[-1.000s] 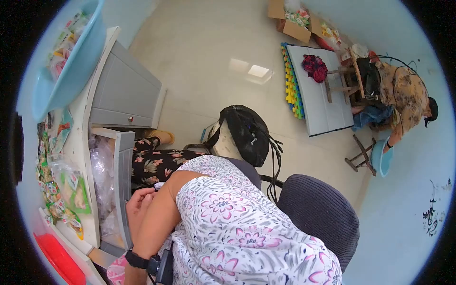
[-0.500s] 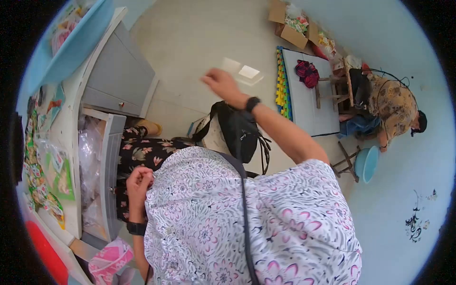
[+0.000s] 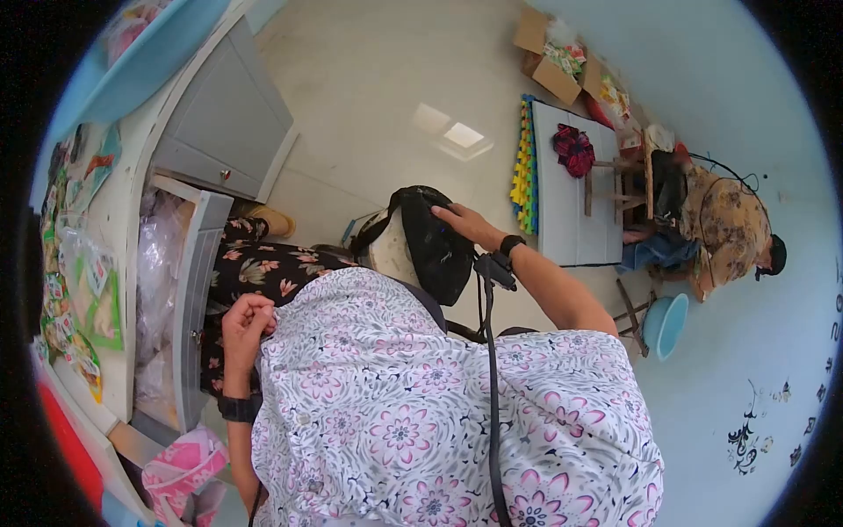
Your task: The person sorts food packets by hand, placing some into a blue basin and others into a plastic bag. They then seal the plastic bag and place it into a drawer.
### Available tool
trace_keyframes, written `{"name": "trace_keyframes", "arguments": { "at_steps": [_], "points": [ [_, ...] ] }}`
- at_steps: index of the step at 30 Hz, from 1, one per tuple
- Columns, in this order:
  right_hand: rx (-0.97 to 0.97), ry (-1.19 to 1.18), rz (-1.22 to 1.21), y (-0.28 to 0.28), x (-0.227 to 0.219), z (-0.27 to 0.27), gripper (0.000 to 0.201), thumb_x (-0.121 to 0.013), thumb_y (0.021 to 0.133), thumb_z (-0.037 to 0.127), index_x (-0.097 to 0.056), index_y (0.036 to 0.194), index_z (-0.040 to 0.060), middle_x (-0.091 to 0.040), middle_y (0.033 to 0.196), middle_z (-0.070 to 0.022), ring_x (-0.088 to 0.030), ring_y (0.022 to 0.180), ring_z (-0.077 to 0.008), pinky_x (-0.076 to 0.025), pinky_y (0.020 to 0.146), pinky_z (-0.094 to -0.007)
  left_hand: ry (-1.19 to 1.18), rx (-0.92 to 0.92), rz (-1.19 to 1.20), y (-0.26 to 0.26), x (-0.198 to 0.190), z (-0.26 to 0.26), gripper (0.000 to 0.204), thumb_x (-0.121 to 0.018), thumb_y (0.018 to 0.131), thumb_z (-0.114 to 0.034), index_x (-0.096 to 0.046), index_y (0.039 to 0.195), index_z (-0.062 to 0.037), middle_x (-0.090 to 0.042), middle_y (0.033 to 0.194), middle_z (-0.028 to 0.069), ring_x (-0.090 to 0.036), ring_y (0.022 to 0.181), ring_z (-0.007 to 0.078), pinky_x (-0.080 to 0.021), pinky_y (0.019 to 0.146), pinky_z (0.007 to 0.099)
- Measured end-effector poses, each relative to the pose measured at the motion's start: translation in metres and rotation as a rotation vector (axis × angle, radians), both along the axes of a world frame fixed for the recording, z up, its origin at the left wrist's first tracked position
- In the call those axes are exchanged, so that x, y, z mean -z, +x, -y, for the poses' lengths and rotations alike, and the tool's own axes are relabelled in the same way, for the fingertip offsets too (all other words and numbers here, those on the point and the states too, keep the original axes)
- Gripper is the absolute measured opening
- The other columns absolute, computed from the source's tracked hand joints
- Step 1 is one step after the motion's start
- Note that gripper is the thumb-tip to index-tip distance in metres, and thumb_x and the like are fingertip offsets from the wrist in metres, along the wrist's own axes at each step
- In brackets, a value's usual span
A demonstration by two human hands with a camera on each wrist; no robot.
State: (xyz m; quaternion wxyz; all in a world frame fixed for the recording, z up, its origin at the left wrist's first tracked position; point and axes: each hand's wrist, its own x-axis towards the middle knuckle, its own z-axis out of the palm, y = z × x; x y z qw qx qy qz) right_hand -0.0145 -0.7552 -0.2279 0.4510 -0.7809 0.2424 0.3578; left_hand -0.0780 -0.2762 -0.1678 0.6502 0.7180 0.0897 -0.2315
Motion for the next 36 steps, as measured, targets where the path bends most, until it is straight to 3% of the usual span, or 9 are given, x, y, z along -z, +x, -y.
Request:
{"name": "trace_keyframes", "arguments": {
  "at_steps": [4, 9, 14, 19, 25, 30, 36],
  "points": [
    [-0.110, 0.029, 0.046, -0.001, 0.008, 0.002, 0.092, -0.062, 0.094, 0.069, -0.052, 0.149, -0.0048, -0.060, 0.142, -0.0215, -0.058, 0.131, -0.0312, -0.043, 0.111, -0.0380, -0.019, -0.013, 0.001, -0.002, -0.001, 0.001, 0.008, -0.065, 0.101, -0.008, -0.068, 0.105, -0.0017, -0.068, 0.082, 0.0014, -0.064, 0.072, 0.0067, -0.052, 0.067, 0.0225],
    [-0.224, -0.005, 0.062, 0.004, -0.017, -0.009, 0.094, -0.064, 0.093, 0.070, -0.053, 0.148, -0.0052, -0.059, 0.144, -0.0219, -0.054, 0.137, -0.0321, -0.040, 0.115, -0.0384, -0.019, -0.017, 0.015, -0.003, 0.001, 0.001, 0.008, -0.065, 0.101, -0.008, -0.067, 0.105, -0.0017, -0.068, 0.082, 0.0010, -0.064, 0.072, 0.0070, -0.052, 0.067, 0.0221],
    [-0.294, -0.031, 0.079, 0.003, 0.019, 0.009, 0.093, -0.065, 0.091, 0.071, -0.055, 0.148, -0.0027, -0.059, 0.145, -0.0221, -0.054, 0.136, -0.0331, -0.041, 0.114, -0.0403, -0.039, -0.014, 0.036, -0.005, 0.003, 0.001, 0.009, -0.065, 0.101, -0.009, -0.067, 0.105, -0.0018, -0.067, 0.082, 0.0008, -0.064, 0.072, 0.0069, -0.052, 0.067, 0.0222],
    [-0.424, 0.025, -0.042, 0.017, -0.028, -0.014, 0.092, -0.062, 0.091, 0.073, -0.054, 0.151, 0.0035, -0.058, 0.148, -0.0197, -0.055, 0.134, -0.0335, -0.046, 0.109, -0.0426, -0.020, -0.013, 0.044, -0.005, 0.003, 0.001, 0.009, -0.065, 0.101, -0.010, -0.067, 0.105, -0.0020, -0.067, 0.082, 0.0008, -0.063, 0.072, 0.0068, -0.052, 0.067, 0.0228],
    [-0.456, -0.003, -0.022, 0.023, -0.011, -0.003, 0.089, -0.056, 0.095, 0.073, -0.053, 0.153, 0.0052, -0.060, 0.148, -0.0162, -0.055, 0.134, -0.0304, -0.051, 0.098, -0.0395, -0.032, -0.021, 0.032, -0.005, 0.003, 0.000, 0.010, -0.066, 0.101, -0.010, -0.068, 0.105, -0.0019, -0.068, 0.082, 0.0010, -0.063, 0.072, 0.0070, -0.052, 0.067, 0.0229],
    [-0.373, 0.003, -0.025, 0.029, -0.021, -0.002, 0.086, -0.051, 0.099, 0.072, -0.054, 0.151, 0.0040, -0.062, 0.143, -0.0157, -0.057, 0.131, -0.0306, -0.049, 0.103, -0.0394, -0.032, -0.023, 0.017, -0.005, 0.003, -0.001, 0.010, -0.065, 0.101, -0.010, -0.068, 0.105, -0.0018, -0.068, 0.082, 0.0010, -0.063, 0.071, 0.0069, -0.052, 0.067, 0.0227],
    [-0.408, -0.017, 0.090, 0.031, 0.018, 0.014, 0.074, -0.044, 0.105, 0.064, -0.060, 0.143, 0.0022, -0.067, 0.135, -0.0168, -0.060, 0.128, -0.0304, -0.048, 0.105, -0.0406, -0.039, -0.019, -0.012, -0.004, 0.001, 0.000, 0.010, -0.065, 0.101, -0.010, -0.068, 0.106, -0.0018, -0.067, 0.082, 0.0004, -0.063, 0.071, 0.0065, -0.052, 0.067, 0.0224]
  ]
}}
